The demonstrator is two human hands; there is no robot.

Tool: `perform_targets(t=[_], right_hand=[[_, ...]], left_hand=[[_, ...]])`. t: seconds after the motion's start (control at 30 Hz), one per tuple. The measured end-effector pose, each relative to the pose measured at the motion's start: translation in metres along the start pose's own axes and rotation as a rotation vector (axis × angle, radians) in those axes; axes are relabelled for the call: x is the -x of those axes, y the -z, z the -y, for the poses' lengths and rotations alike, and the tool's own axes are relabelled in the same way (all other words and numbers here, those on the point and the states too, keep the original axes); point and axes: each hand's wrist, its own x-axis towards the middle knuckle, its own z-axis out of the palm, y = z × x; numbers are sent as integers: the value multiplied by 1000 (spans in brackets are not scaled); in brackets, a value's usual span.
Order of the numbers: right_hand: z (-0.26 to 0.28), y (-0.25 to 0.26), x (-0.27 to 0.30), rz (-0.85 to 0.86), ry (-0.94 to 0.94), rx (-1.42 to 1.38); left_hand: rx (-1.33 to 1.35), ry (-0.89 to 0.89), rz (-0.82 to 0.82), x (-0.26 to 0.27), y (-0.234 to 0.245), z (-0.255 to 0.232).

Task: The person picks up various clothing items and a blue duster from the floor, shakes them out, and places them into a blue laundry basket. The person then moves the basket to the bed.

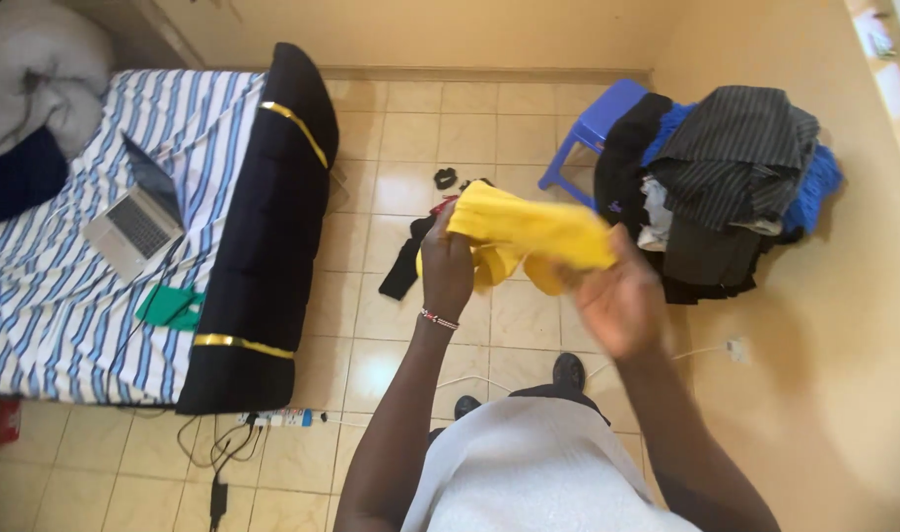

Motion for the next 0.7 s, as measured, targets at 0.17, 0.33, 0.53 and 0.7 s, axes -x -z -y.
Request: perform_targets(t=[0.17,0.33,0.53,0.7], right_hand=[[-13,67,17,-175,-240,1063],[30,98,34,-281,-110,1175],[39,167,8,-334,-305,1070],[113,214,-62,-390,75,599]], left_hand=[[288,1,197,-7,-46,7],[153,175,621,2,-127,12],[-18,48,737,-33,-197,7],[-98,56,559,-87,-252,30]])
